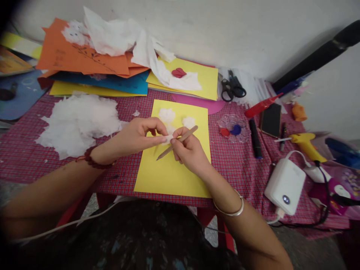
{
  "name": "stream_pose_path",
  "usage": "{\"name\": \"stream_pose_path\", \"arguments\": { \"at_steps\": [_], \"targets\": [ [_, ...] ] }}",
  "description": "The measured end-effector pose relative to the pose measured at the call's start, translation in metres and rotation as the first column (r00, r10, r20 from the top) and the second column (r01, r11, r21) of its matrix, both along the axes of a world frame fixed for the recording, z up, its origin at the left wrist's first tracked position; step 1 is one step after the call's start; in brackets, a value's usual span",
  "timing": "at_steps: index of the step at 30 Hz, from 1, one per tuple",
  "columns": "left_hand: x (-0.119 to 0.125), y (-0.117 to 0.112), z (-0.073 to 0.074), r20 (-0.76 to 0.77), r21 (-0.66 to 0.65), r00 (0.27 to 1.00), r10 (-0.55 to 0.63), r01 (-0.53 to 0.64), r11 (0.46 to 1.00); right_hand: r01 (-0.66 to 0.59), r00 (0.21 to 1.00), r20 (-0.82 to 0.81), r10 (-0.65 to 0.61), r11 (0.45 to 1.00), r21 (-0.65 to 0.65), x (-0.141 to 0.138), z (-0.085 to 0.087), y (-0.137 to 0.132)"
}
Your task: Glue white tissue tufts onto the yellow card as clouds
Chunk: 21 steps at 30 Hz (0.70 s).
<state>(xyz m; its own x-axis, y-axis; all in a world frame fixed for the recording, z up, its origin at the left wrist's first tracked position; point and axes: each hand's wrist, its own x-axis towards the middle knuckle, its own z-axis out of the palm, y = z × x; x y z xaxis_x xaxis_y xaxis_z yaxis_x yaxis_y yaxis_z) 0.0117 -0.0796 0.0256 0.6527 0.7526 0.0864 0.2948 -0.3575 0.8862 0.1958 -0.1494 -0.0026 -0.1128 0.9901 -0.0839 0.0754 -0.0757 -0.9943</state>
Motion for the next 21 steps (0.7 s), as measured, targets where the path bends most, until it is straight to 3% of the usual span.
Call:
{"name": "stream_pose_path", "arguments": {
  "at_steps": [4,8,14,21],
  "targets": [
    [-0.003,0.011,-0.013,0.067,-0.083,0.987,0.148,-0.142,0.986,0.099,0.995,-0.018,-0.098,0.992,0.079,0.018,-0.006,0.002],
    [-0.011,0.031,-0.027,0.071,-0.157,0.969,0.237,-0.224,0.962,0.202,0.976,-0.087,-0.199,0.979,0.032,0.041,-0.012,0.005],
    [-0.009,0.033,-0.034,0.073,-0.240,0.970,0.232,-0.208,0.948,0.224,0.966,-0.116,-0.233,0.971,-0.084,0.050,-0.020,-0.005],
    [-0.010,0.032,-0.032,-0.053,-0.245,0.988,0.142,-0.151,0.958,0.178,0.984,-0.025,-0.179,0.983,-0.036,0.045,-0.028,-0.010]
  ]
}}
